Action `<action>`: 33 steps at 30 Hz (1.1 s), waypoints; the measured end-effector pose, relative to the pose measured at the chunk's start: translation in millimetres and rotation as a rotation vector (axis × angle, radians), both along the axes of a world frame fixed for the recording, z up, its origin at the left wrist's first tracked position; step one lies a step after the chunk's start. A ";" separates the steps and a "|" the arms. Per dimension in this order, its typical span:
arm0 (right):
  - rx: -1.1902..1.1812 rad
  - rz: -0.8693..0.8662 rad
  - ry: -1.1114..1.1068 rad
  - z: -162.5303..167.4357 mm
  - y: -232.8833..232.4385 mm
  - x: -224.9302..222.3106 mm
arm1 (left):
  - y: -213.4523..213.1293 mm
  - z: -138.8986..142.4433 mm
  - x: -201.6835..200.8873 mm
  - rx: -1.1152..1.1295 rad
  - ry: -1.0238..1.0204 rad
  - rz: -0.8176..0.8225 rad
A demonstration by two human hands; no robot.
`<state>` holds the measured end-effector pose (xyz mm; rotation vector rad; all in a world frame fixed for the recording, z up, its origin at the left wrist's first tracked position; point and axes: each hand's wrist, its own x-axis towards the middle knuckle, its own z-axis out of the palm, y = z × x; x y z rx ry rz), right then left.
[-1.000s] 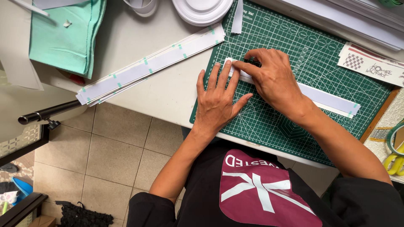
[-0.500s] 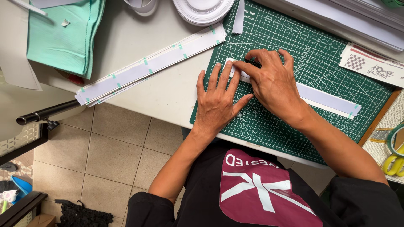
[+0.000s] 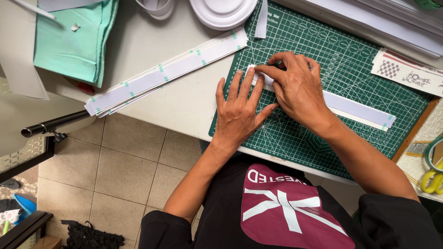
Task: The person aligns and stacks white paper strips on a green cutting mat, then places a printed strip on top. They use a craft knife to cut a roll of green tape and apply it to the edge of the stacked strips to secure them.
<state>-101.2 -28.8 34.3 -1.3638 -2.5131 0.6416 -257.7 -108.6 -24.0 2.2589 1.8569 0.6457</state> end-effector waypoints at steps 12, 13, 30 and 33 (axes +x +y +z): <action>0.053 0.012 -0.023 0.7 -2.1 0.7 | 0.4 2.0 -0.6 0.009 -0.003 0.000; 0.072 0.020 -0.034 0.8 -2.2 0.3 | 0.4 2.2 -0.8 0.011 -0.004 0.001; 0.141 -0.021 -0.034 8.4 -15.3 26.2 | -0.4 12.5 -1.1 0.009 -0.007 -0.003; 0.203 -0.095 -0.103 17.9 -43.0 45.1 | -1.3 14.8 0.1 -0.004 -0.006 -0.009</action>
